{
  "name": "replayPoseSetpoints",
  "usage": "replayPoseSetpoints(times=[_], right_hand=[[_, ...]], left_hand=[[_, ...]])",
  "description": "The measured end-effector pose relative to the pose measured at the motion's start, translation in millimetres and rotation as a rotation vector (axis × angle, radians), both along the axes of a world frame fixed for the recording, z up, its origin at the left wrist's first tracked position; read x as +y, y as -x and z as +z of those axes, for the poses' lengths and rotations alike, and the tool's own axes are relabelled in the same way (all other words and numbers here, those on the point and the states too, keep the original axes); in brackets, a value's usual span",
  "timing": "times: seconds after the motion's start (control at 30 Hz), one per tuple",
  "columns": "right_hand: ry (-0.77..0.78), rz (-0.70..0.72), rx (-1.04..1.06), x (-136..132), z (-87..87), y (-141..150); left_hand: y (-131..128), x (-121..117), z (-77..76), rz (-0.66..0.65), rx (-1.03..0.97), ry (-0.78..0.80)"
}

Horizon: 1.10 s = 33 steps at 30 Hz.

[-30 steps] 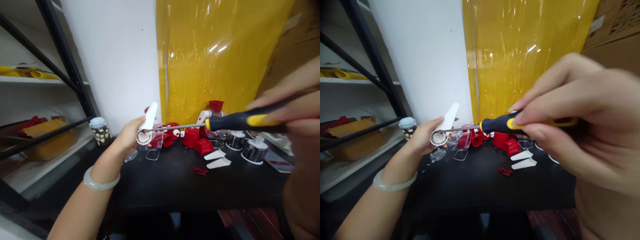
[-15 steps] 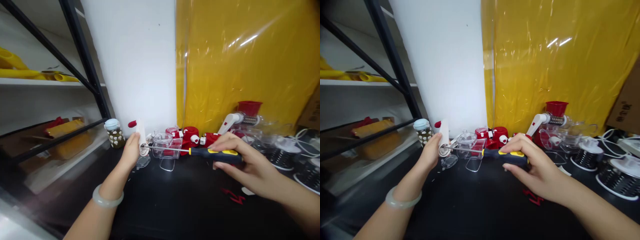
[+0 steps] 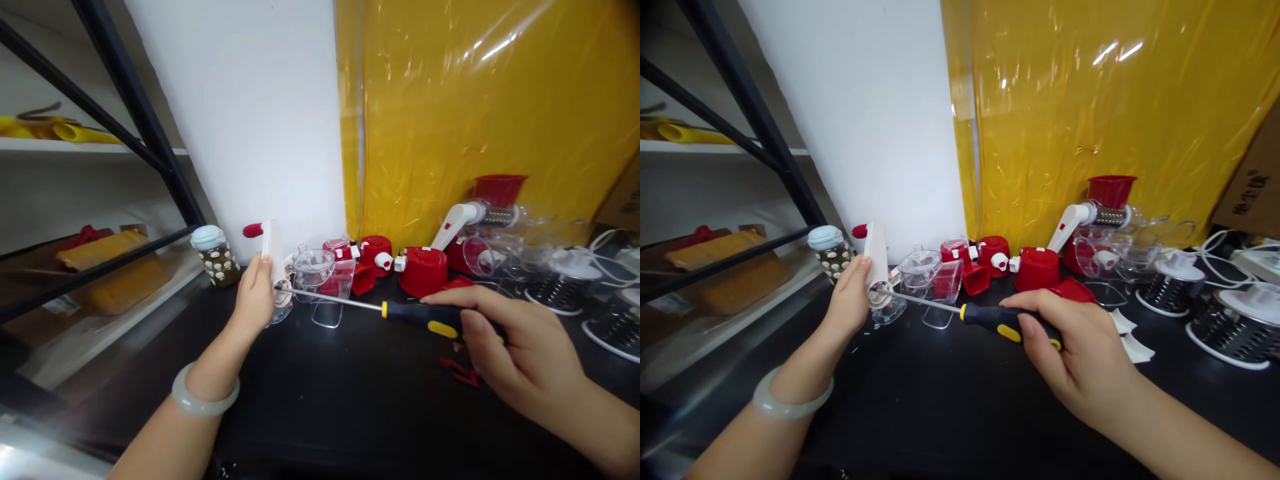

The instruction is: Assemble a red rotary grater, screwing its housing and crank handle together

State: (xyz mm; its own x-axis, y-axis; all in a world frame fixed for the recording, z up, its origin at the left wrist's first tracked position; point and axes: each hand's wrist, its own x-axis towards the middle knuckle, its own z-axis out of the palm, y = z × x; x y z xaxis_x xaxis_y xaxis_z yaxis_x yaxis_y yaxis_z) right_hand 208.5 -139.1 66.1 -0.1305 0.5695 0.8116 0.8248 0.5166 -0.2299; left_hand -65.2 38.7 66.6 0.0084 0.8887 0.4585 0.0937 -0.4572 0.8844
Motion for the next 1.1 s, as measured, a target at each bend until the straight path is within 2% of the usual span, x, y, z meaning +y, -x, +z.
replayPoseSetpoints(times=[0.13,0.27,0.4,0.47,0.57,0.63,0.7,0.77,0.87,1.0,1.1], right_hand=[[0.062,0.128,0.224,-5,-3.3,0],[0.046,0.278,0.164,-6,-2.9,-5],[0.061,0.338,0.082,-2,-1.1,-7],[-0.005,0.258,0.042,-1,-0.7,-5],[-0.125,-0.01,0.002,-3,1.0,0],[-0.131,-0.138,0.029,-7,2.9,4],[-0.071,-0.164,0.105,-11,3.8,6],[-0.02,-0.108,0.218,-13,2.5,6],[0.02,0.062,0.309,-12,-2.2,0],[0.079,0.217,0.219,-12,-5.6,-13],[0.068,0.315,0.151,-12,-4.1,-17]], left_hand=[[0,2,-1.2,-0.035,-0.045,0.027],[2,8,-3.5,-0.061,-0.075,0.041],[2,9,-5.6,-0.051,-0.072,0.037],[1,7,-6.0,-0.028,-0.043,0.012],[0,0,-5.8,0.027,0.058,-0.054],[-2,-5,-5.7,0.046,0.136,-0.086],[-4,-9,-6.0,0.037,0.173,-0.103],[-5,-9,-6.6,0.03,0.158,-0.106],[-5,-6,-7.5,0.049,0.092,-0.086],[-6,-2,-7.6,0.016,0.01,-0.021],[-7,-1,-7.8,-0.035,-0.008,0.032]])
